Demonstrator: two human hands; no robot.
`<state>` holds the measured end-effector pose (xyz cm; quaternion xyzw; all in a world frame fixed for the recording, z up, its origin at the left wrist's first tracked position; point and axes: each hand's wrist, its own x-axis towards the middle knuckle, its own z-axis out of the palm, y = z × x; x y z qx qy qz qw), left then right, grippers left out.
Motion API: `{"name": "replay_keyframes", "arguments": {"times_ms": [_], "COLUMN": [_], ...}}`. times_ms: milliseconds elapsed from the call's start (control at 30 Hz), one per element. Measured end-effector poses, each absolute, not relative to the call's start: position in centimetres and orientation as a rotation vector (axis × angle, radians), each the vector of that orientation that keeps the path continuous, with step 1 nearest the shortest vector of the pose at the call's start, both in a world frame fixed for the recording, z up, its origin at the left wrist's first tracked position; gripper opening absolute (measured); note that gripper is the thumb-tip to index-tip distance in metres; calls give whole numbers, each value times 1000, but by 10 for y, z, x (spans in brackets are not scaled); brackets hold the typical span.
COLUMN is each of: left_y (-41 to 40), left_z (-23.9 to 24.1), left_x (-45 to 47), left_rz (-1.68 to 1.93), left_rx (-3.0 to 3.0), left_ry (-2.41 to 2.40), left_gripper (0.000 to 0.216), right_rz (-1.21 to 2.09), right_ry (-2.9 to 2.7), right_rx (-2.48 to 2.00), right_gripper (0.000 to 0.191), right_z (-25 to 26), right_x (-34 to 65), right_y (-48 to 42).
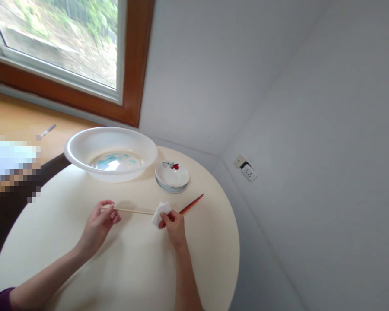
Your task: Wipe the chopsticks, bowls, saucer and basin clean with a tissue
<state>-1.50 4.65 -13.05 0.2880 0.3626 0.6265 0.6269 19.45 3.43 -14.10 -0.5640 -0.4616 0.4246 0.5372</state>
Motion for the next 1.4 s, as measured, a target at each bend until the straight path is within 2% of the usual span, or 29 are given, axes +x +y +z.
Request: {"name": "replay_keyframes", "arguments": {"times_ms": [133, 400, 667, 867, 1067, 1167, 1333, 1400], "left_y": [48, 43, 45, 42, 36, 36, 36, 35], "left_z": [-125, -138, -143, -146, -155, -157, -155, -151], "left_x": [-18, -8, -11, -5, 2, 2, 2, 2], "left_rz": [1433, 1141, 1124, 951, 584, 525, 541, 551], "left_rx": [627, 1127, 1405, 1475, 1381, 1390, 1218, 1187], "left_ry": [739, 1016, 1073, 868, 749, 741, 664, 636], "left_gripper": [34, 36, 44, 52, 51, 46, 24, 25], "right_rz": [1198, 1405, 1303, 1359, 1555, 1595, 1517, 1466], "right_ry": [-1104, -1132, -1066, -920, -1022, -1093, -1187, -1197], "right_rx": [-1282, -1287, -1260, -1150, -1000, -1024, -1067, -1074], "right_gripper": [33, 41, 43, 40, 36, 35, 32, 32], "right_z": [-140, -147, -148, -155, -155, -152, -147, -148], "right_x": [184, 157, 164, 163, 152, 152, 153, 155], "right_y": [31, 29, 31, 32, 25, 22, 21, 22]}}
